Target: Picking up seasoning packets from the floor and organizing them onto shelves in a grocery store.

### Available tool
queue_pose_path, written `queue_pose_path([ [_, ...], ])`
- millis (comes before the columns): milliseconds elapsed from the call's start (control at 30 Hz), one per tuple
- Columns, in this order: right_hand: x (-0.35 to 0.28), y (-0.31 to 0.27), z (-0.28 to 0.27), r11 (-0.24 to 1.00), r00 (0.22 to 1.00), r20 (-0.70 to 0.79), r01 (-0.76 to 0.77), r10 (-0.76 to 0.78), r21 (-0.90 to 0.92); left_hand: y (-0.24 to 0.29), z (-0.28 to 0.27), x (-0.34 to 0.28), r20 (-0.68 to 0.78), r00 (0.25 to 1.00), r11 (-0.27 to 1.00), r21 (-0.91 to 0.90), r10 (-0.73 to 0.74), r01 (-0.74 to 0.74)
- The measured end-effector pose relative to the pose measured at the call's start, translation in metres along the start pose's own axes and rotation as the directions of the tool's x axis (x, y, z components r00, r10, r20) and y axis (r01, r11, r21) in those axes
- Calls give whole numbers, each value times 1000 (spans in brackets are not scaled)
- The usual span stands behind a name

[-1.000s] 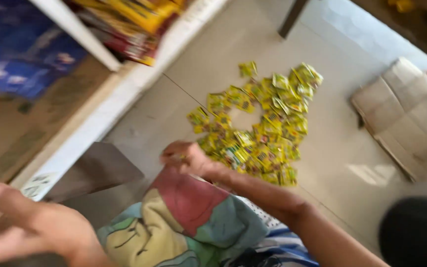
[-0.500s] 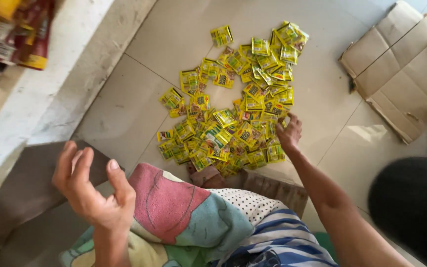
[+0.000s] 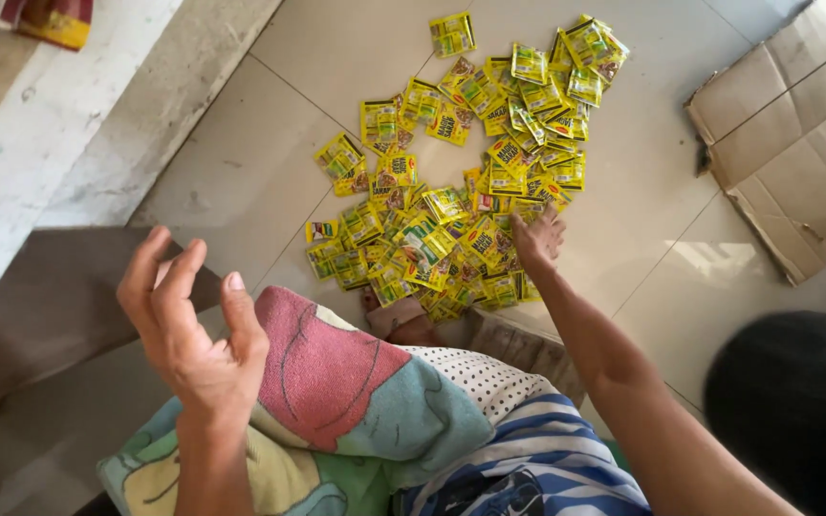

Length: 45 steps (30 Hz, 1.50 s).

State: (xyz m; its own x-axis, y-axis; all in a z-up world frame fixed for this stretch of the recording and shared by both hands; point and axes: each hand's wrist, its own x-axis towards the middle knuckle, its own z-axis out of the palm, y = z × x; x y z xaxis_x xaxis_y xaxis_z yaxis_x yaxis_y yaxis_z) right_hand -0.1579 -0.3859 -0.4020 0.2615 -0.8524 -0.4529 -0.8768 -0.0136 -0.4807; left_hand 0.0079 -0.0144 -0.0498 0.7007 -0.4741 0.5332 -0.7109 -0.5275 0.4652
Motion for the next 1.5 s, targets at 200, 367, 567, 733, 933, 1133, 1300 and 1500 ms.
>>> queue_pose_path([
  [200, -45, -38, 34, 763, 881, 250, 472, -401, -441, 1, 0, -1, -5, 999, 999, 11, -42, 42],
  [367, -102, -93, 45, 735, 822, 348, 563, -451, -378, 7, 3, 3, 6, 999, 999, 11, -36, 35],
  [567, -79, -64, 94, 688, 768, 187, 635, -613, -351, 2, 1, -1, -1, 999, 999, -6, -48, 48],
  [733, -42, -58, 106, 820, 820, 305, 546, -483, -169, 2, -1, -3, 25, 997, 997, -31, -76, 76],
  [933, -30, -66, 100, 866, 818, 381, 494, -432, -79, 2, 2, -5, 8, 997, 996, -42, -77, 78],
  [1133, 17, -48, 92, 698, 683, 152, 709, -715, 98, 1, 0, -6, 15, 998, 997, -29, -67, 68],
  [1300, 26, -48, 84, 822, 767, 302, 501, -567, 270, 0, 3, -9, 44, 996, 996, -40, -76, 78],
  [1500, 24, -48, 52, 790, 726, 368, 395, -582, 470, 1, 5, -6, 58, 994, 995, -48, -89, 92],
])
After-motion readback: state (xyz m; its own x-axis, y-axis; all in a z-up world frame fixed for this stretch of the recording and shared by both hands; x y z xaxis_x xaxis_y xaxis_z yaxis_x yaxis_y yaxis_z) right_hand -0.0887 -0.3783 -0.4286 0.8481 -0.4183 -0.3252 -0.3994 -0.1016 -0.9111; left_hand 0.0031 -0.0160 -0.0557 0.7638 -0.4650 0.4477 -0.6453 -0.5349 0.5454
